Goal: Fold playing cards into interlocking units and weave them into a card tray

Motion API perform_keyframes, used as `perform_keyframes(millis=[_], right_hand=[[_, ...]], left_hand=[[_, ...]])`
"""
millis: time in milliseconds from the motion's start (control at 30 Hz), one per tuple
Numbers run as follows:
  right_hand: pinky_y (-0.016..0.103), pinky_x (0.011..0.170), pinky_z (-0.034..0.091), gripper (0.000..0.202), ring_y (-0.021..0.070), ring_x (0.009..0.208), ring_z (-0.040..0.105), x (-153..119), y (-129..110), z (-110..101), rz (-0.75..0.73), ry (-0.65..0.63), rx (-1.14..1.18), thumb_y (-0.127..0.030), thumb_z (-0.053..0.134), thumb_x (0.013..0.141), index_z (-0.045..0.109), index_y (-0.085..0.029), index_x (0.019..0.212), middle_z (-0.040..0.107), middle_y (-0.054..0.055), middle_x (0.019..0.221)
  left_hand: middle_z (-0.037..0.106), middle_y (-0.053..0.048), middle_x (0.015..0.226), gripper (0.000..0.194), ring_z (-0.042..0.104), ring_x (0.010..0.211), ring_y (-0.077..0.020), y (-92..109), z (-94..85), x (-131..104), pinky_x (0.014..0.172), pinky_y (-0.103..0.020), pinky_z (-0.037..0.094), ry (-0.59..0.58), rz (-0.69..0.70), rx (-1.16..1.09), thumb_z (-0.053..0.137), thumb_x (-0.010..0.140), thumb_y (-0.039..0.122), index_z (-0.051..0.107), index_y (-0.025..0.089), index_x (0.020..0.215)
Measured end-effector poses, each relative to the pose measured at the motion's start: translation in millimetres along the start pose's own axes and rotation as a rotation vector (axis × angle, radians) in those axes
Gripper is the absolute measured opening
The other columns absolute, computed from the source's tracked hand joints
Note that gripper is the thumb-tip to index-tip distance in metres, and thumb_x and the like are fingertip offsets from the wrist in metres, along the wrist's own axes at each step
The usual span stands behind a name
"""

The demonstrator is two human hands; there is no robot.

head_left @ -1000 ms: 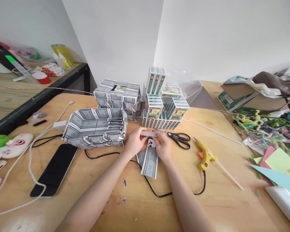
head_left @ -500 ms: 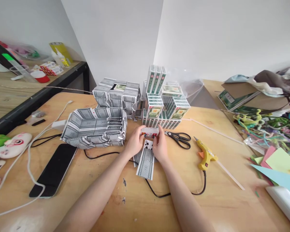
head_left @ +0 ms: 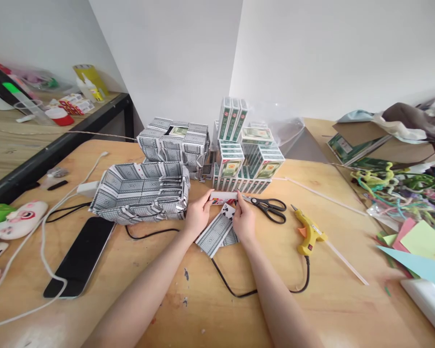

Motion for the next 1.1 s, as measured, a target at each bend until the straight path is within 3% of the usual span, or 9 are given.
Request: perform_keyframes(millis=[133, 233, 333, 433, 533, 667, 933, 1100], right_hand=[[0.036, 0.075, 0.049, 0.042, 0.0238, 0.09, 0.061, -0.3, -0.1, 2.0, 0.034, -0.054, -0.048, -0.023, 0.034, 0.084, 0.049, -0.018, 0.123, 0.065, 0.011, 0.104], [0.038, 0.081, 0.047, 0.04, 0.023, 0.095, 0.059, 0.7, 1.8, 0.7, -0.001, -0.013, -0.038, -0.023, 0.036, 0.083, 0.053, -0.019, 0.119, 0.062, 0.009, 0.109], [0.041, 0.086, 0.044, 0.035, 0.0238, 0.097, 0.056, 2.1, 3.4, -2.0, -0.035, 0.053, -0.057, -0.023, 0.043, 0.08, 0.06, -0.019, 0.11, 0.065, 0.009, 0.102], [0.038, 0.075, 0.049, 0.032, 0.0225, 0.08, 0.06, 2.9, 6.9, -1.1, 0.046, 0.056, -0.02, -0.026, 0.048, 0.077, 0.062, -0.018, 0.105, 0.067, 0.008, 0.086], [0.034, 0.064, 0.052, 0.033, 0.0193, 0.067, 0.062, 2.5, 9.0, 5.4, 0.155, -0.023, 0.145, -0.028, 0.049, 0.077, 0.058, -0.018, 0.106, 0.067, 0.007, 0.083], [0.033, 0.066, 0.053, 0.033, 0.0205, 0.079, 0.064, 2.3, 6.3, 11.9, 0.181, -0.069, 0.327, -0.029, 0.049, 0.077, 0.053, -0.018, 0.108, 0.065, 0.009, 0.098], [0.036, 0.082, 0.05, 0.039, 0.0209, 0.095, 0.061, 0.7, 0.8, 22.0, 0.115, -0.223, 0.358, -0.024, 0.047, 0.079, 0.051, -0.017, 0.116, 0.063, 0.009, 0.106], [0.039, 0.094, 0.043, 0.05, 0.0194, 0.107, 0.055, -4.0, -3.3, 30.4, 0.098, -0.327, 0.432, -0.019, 0.042, 0.078, 0.04, -0.015, 0.128, 0.062, 0.008, 0.111]], left_hand=[[0.066, -0.009, 0.096, 0.046, 0.062, 0.076, -0.0196, 0.0, 3.6, -1.3, 0.069, -0.029, 0.049, -0.023, 0.019, 0.062, 0.047, 0.08, 0.015, 0.043, 0.019, 0.126], [0.061, -0.009, 0.104, 0.05, 0.059, 0.09, -0.0208, 1.4, 5.9, -3.7, 0.078, -0.033, 0.047, -0.01, 0.065, 0.05, 0.044, 0.079, 0.009, 0.039, 0.02, 0.128], [0.057, -0.01, 0.105, 0.051, 0.053, 0.098, -0.0224, 3.7, 5.7, -5.9, 0.084, -0.037, 0.045, 0.019, 0.077, 0.073, 0.043, 0.078, 0.006, 0.039, 0.018, 0.127], [0.057, -0.011, 0.099, 0.053, 0.048, 0.1, -0.0257, 7.4, 4.9, -6.4, 0.085, -0.04, 0.043, 0.029, 0.095, 0.121, 0.047, 0.076, 0.009, 0.038, 0.016, 0.127], [0.056, -0.012, 0.101, 0.056, 0.047, 0.099, -0.0265, 8.6, 4.9, -5.5, 0.086, -0.042, 0.041, 0.035, 0.081, 0.145, 0.051, 0.073, 0.011, 0.036, 0.015, 0.127], [0.05, -0.013, 0.111, 0.058, 0.049, 0.103, -0.024, 8.0, 5.2, -4.4, 0.087, -0.038, 0.043, 0.062, 0.034, 0.083, 0.05, 0.074, 0.011, 0.032, 0.015, 0.128], [0.044, -0.016, 0.119, 0.058, 0.048, 0.109, -0.0282, 11.7, -3.5, -5.9, 0.086, -0.042, 0.045, 0.169, -0.054, 0.151, 0.044, 0.075, 0.008, 0.027, 0.014, 0.13], [0.036, -0.017, 0.129, 0.059, 0.04, 0.119, -0.0291, 12.1, -5.6, -6.1, 0.092, -0.044, 0.042, 0.241, -0.045, 0.138, 0.041, 0.077, 0.006, 0.024, 0.014, 0.132]])
Point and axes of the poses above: each hand's wrist, its own x-axis towards the middle knuckle, its own z-axis out of the palm, y = z × x, the point moved 4 cm from there along x, towards the middle knuckle
